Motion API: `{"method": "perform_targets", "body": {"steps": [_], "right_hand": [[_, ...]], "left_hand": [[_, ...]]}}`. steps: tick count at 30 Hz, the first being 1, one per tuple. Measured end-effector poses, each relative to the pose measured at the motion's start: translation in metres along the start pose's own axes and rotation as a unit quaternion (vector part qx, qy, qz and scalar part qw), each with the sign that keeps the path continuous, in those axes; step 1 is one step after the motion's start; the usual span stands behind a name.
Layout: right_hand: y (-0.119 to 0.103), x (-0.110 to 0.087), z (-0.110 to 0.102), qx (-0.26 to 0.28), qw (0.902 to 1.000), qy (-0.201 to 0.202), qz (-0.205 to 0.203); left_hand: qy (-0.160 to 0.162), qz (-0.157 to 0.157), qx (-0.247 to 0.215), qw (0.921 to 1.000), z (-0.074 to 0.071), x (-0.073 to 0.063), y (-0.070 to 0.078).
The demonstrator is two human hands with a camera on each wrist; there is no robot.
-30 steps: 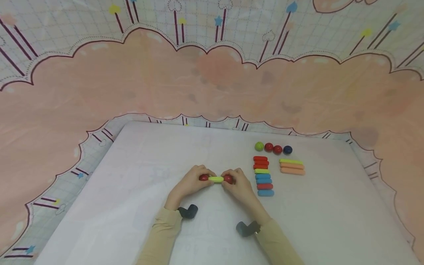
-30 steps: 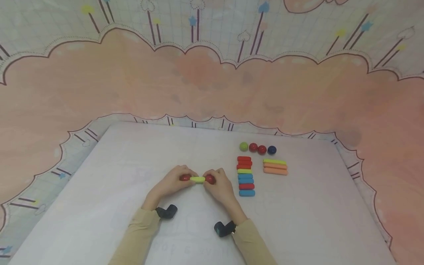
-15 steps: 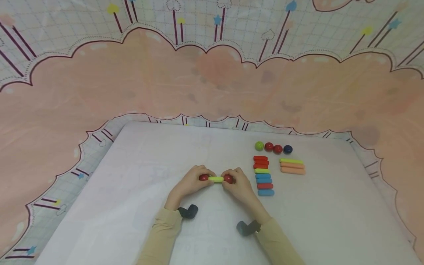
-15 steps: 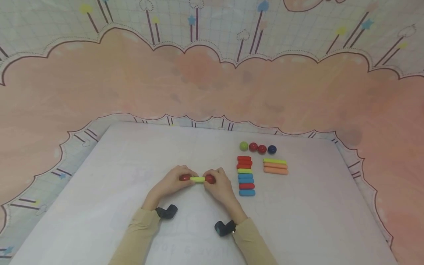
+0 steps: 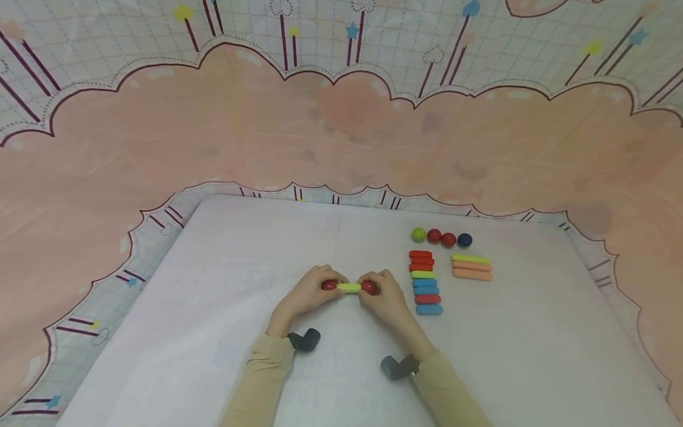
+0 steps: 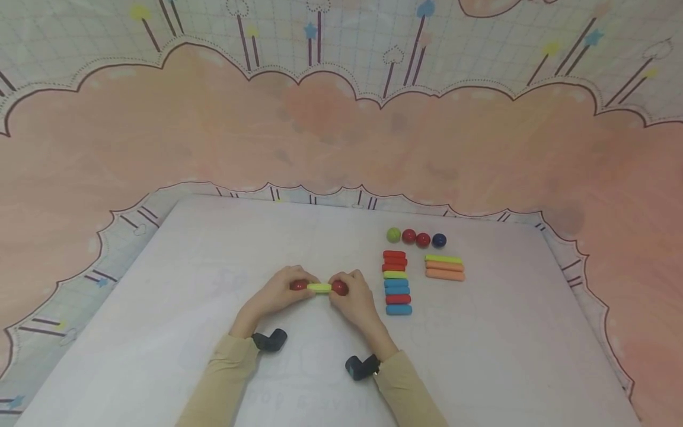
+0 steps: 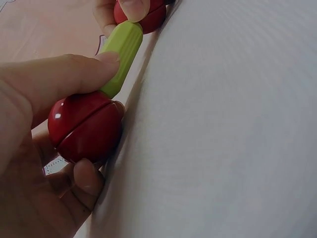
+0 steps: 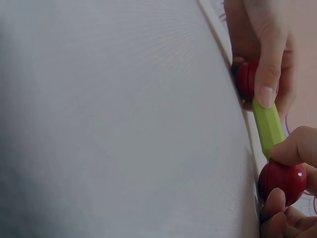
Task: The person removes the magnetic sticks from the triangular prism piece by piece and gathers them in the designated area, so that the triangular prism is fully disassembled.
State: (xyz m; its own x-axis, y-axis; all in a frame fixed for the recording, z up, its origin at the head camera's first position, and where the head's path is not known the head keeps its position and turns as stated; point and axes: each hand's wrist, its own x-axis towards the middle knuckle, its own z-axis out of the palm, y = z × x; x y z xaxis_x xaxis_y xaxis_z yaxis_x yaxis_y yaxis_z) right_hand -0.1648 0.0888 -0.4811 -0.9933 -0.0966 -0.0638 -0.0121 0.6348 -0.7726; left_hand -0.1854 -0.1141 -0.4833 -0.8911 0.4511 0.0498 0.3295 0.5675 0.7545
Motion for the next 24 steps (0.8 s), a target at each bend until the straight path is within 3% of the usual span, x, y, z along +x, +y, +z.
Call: {"method": "perform_targets", "body": {"steps": [11,20,24], "right_hand": [[0.002,0.001,-0.001,-0.008,0.9998,0.014,0.013],[0.003,-0.002,-0.011,0.007,0.9999,0.000,0.008],[0.005,-0.004,-0.020,0.041,0.9978,-0.012,0.052]], "left_hand": [[0.003,0.003,0.006,1.0000,-0.001,0.002,0.000],[0.000,-0.024,0.000,0.9997,-0.001,0.001,-0.001],[-0.004,-0.031,-0.008,0.9995,-0.002,0.001,-0.003]]}}
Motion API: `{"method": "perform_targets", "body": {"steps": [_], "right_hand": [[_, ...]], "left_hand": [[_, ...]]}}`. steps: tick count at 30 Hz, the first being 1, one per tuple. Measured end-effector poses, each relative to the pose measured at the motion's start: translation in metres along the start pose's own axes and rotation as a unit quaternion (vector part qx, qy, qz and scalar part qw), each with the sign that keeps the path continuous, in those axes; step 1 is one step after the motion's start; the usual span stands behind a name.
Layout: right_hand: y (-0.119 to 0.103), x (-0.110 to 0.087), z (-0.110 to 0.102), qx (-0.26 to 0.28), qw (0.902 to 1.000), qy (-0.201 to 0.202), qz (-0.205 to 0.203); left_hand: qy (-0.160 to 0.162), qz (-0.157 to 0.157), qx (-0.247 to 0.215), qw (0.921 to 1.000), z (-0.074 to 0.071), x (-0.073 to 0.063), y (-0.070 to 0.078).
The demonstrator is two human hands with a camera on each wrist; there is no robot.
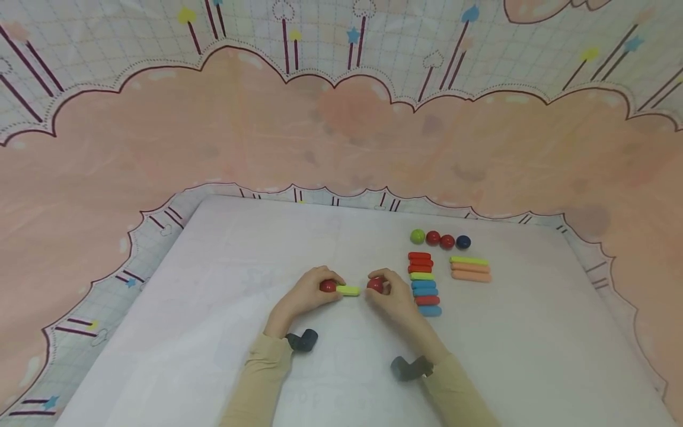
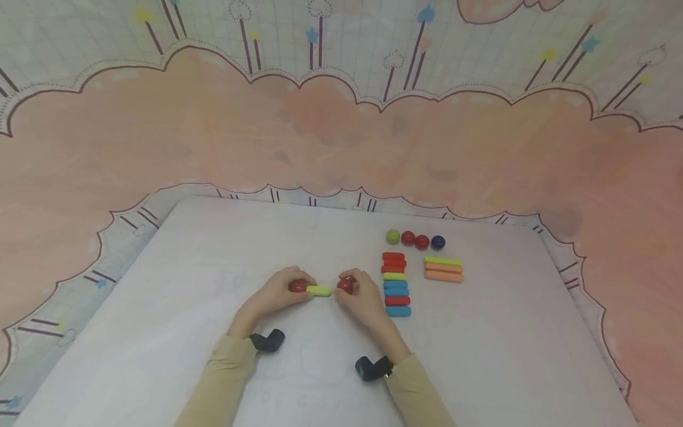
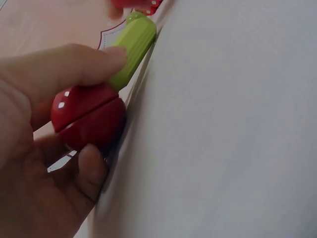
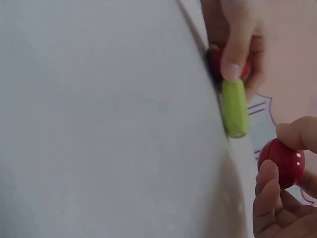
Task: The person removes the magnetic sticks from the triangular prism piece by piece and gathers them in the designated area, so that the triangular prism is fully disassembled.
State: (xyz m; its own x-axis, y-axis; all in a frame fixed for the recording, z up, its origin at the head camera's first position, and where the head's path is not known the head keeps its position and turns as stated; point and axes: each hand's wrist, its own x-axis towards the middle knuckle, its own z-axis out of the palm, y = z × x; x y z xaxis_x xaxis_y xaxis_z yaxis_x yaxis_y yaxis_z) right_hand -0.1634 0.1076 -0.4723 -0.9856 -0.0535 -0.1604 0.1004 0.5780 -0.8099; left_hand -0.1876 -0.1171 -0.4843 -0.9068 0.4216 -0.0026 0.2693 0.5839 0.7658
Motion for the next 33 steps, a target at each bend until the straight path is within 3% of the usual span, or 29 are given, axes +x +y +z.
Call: {"method": "perform_targets", "body": {"steps": [3,6,14,19,27,33], "right_hand": [[0.001,0.000,-0.011,0.011,0.9992,-0.011,0.038],[-0.001,-0.001,-0.025,0.010,0.9989,-0.020,0.041],[0.004,-0.003,-0.065,-0.012,0.9961,-0.017,-0.085],[0.016,-0.001,-0.087,-0.011,0.9932,-0.005,-0.116],[0.031,0.003,-0.120,-0.030,0.9988,0.018,-0.035],[0.049,0.011,-0.147,-0.034,0.9964,0.056,-0.055]], "left_hand": [[-0.003,0.003,-0.012,0.9999,-0.002,-0.002,-0.001],[-0.007,0.010,-0.022,0.9997,-0.005,-0.004,-0.001],[-0.017,0.016,-0.032,0.9992,-0.008,-0.005,-0.003],[-0.020,0.011,-0.035,0.9991,-0.008,-0.005,-0.001],[-0.022,0.008,-0.045,0.9987,-0.008,-0.007,0.000],[-0.020,0.007,-0.048,0.9986,-0.007,-0.007,-0.001]]}}
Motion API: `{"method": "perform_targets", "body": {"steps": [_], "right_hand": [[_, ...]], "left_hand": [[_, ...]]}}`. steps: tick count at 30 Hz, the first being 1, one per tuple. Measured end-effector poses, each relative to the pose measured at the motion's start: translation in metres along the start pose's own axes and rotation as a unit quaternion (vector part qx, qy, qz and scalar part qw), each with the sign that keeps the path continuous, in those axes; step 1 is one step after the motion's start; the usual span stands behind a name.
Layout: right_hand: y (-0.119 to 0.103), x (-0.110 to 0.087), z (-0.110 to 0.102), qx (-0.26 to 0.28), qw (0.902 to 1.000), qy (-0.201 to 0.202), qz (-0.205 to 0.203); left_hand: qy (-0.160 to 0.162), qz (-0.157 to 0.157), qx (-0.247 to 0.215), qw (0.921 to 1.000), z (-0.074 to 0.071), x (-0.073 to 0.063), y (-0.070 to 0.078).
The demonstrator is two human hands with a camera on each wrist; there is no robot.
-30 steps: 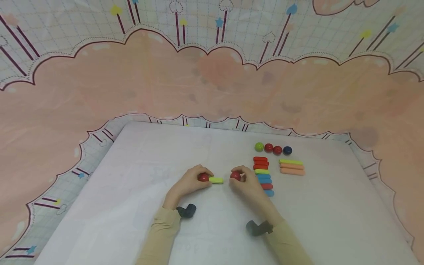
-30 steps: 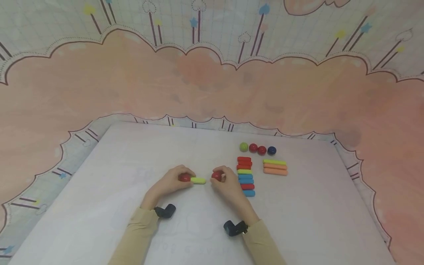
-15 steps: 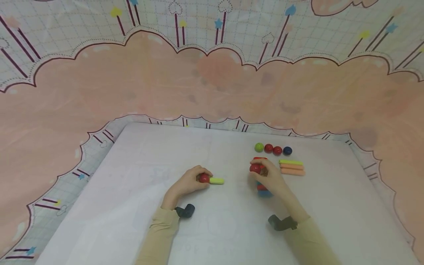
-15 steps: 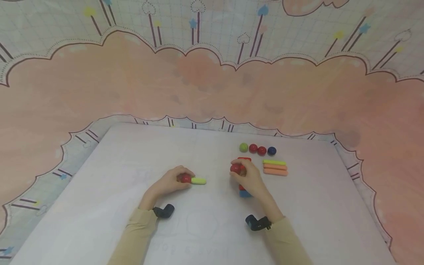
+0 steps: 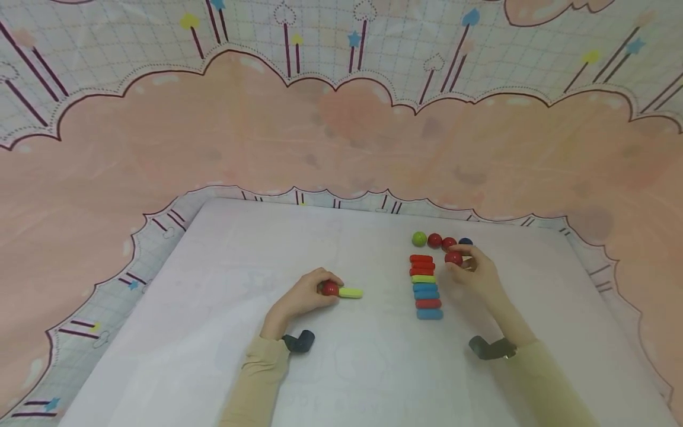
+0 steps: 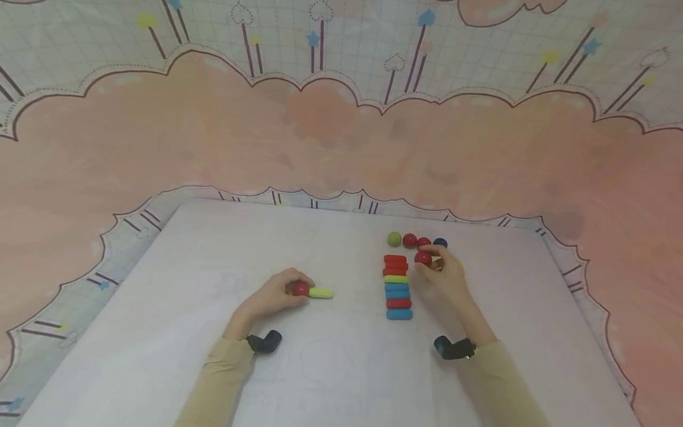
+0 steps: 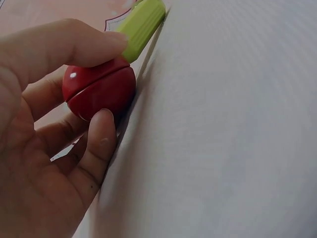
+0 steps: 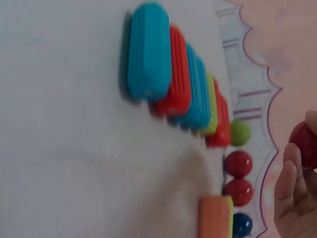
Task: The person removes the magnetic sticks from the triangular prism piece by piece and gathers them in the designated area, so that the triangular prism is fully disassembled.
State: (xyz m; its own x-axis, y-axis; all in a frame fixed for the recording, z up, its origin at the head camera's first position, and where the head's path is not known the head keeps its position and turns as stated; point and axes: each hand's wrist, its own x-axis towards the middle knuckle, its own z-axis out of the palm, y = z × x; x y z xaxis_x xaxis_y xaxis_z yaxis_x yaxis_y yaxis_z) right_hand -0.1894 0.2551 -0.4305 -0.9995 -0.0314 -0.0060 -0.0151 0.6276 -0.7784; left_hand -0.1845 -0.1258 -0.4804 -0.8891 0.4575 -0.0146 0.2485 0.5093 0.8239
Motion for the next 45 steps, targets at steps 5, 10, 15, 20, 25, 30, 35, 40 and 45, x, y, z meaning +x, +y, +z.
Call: {"method": "perform_targets", "body": {"steps": [5,10,15,20,25,30,35,40,45], "right_hand": [[0.016,0.011,-0.018,-0.010,0.9997,0.012,0.020],[0.028,0.024,-0.031,-0.032,0.9987,0.023,0.033],[0.040,0.034,-0.041,-0.055,0.9962,0.068,0.005],[0.049,0.043,-0.047,-0.056,0.9952,0.081,0.007],[0.060,0.052,-0.047,-0.049,0.9962,0.059,0.040],[0.069,0.057,-0.045,-0.024,0.9952,0.029,0.091],[0.074,0.057,-0.041,-0.007,0.9929,0.014,0.118],[0.076,0.057,-0.037,-0.012,0.9916,0.008,0.129],[0.077,0.060,-0.034,-0.031,0.9920,0.013,0.121]], "left_hand": [[-0.002,-0.003,-0.001,1.0000,0.001,0.000,0.002],[0.000,-0.008,0.000,1.0000,0.000,0.000,0.002],[-0.001,-0.011,0.002,0.9999,-0.001,-0.001,0.001],[-0.002,-0.010,-0.003,0.9999,-0.001,-0.001,0.000],[0.000,-0.014,-0.001,0.9999,-0.001,-0.001,-0.002],[0.000,-0.015,-0.005,0.9999,0.000,-0.001,-0.002],[0.001,-0.014,-0.007,0.9999,0.001,-0.001,-0.001],[-0.002,-0.020,-0.004,0.9998,0.002,-0.001,-0.001],[-0.001,-0.020,-0.002,0.9998,0.001,-0.001,-0.003]]}}
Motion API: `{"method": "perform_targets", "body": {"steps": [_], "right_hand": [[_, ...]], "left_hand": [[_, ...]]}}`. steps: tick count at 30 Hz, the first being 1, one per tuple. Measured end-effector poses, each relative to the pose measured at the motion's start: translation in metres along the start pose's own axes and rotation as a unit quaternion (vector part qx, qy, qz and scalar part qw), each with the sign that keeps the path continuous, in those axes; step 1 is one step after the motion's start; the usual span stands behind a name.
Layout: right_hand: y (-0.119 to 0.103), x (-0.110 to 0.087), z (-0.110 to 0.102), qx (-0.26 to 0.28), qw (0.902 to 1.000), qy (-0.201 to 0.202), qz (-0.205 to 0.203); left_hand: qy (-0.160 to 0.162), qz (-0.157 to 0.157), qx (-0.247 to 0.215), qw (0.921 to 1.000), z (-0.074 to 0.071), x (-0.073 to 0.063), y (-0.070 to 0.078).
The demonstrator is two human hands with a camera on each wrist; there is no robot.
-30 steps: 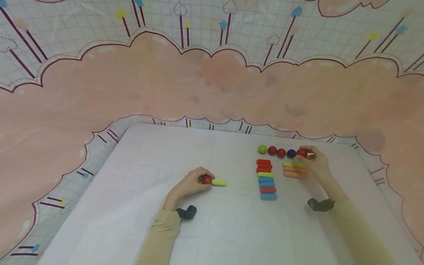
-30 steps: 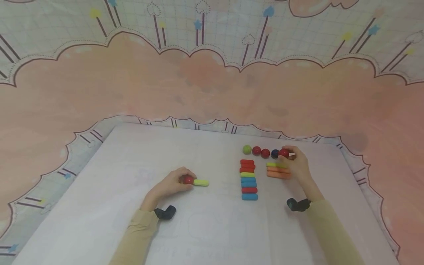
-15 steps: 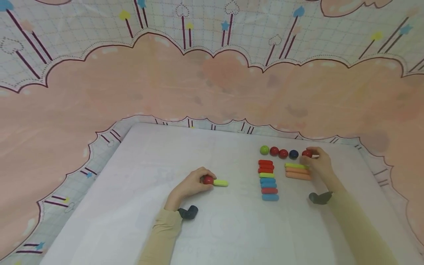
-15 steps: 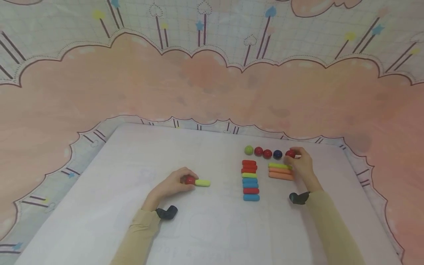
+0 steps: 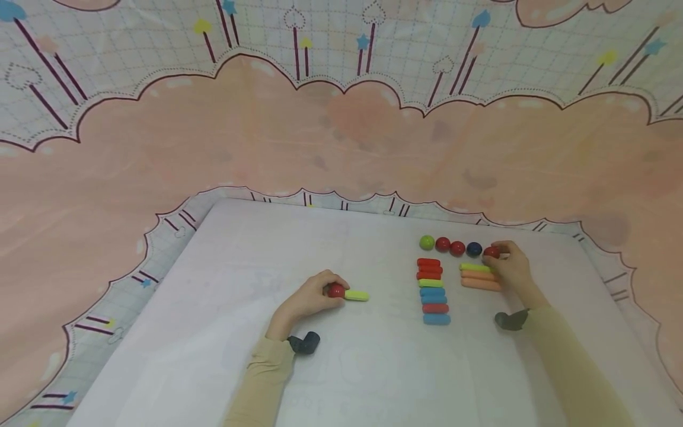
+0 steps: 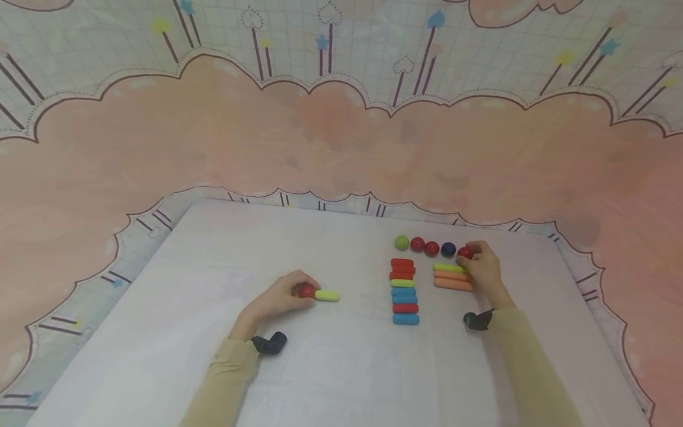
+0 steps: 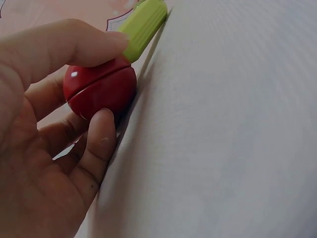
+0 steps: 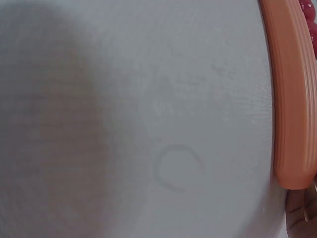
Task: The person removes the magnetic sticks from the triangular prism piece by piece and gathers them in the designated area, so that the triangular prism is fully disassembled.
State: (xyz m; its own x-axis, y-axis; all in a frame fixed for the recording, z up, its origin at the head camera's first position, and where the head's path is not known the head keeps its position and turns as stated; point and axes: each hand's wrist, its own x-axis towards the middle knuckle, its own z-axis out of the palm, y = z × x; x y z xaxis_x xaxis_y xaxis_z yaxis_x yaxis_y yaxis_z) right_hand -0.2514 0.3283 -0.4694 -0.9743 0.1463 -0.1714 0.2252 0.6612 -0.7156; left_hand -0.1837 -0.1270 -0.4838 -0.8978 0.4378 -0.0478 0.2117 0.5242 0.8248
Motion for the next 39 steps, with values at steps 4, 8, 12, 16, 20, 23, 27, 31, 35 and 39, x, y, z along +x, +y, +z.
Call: {"method": "perform_targets", "body": {"steps": [4,8,12,16,20,23,27,31,35,39], "right_hand": [[0.000,0.000,0.001,-0.008,0.9999,0.005,-0.009],[-0.001,-0.001,0.001,-0.010,0.9998,0.006,-0.013],[0.001,-0.001,0.001,-0.014,0.9996,0.011,-0.024],[0.004,-0.002,-0.001,-0.015,0.9995,0.013,-0.025],[0.006,-0.003,-0.004,-0.010,0.9999,0.009,-0.008],[0.006,-0.004,-0.006,-0.010,0.9998,0.017,-0.002],[0.007,-0.007,-0.009,-0.012,0.9990,0.043,-0.012],[0.006,-0.010,-0.013,-0.016,0.9964,0.074,-0.039],[-0.002,-0.015,-0.017,-0.018,0.9929,0.107,-0.050],[-0.012,-0.020,-0.019,-0.012,0.9916,0.122,-0.042]], "left_hand": [[-0.001,0.000,-0.003,1.0000,0.000,0.000,-0.001],[-0.001,-0.002,-0.005,1.0000,0.000,-0.001,0.001],[0.001,-0.009,-0.010,0.9999,0.000,-0.001,0.003],[0.000,-0.007,-0.015,0.9999,0.000,-0.001,0.004],[0.000,-0.002,-0.014,0.9999,0.000,-0.001,0.003],[-0.001,-0.001,-0.014,0.9999,0.000,-0.001,0.002],[-0.003,0.000,-0.013,0.9999,0.000,0.000,0.001],[-0.003,0.005,-0.009,0.9999,-0.001,-0.001,0.000],[-0.004,0.006,-0.011,0.9999,-0.002,-0.001,0.002],[-0.004,0.006,-0.013,0.9999,-0.002,0.000,0.004]]}}
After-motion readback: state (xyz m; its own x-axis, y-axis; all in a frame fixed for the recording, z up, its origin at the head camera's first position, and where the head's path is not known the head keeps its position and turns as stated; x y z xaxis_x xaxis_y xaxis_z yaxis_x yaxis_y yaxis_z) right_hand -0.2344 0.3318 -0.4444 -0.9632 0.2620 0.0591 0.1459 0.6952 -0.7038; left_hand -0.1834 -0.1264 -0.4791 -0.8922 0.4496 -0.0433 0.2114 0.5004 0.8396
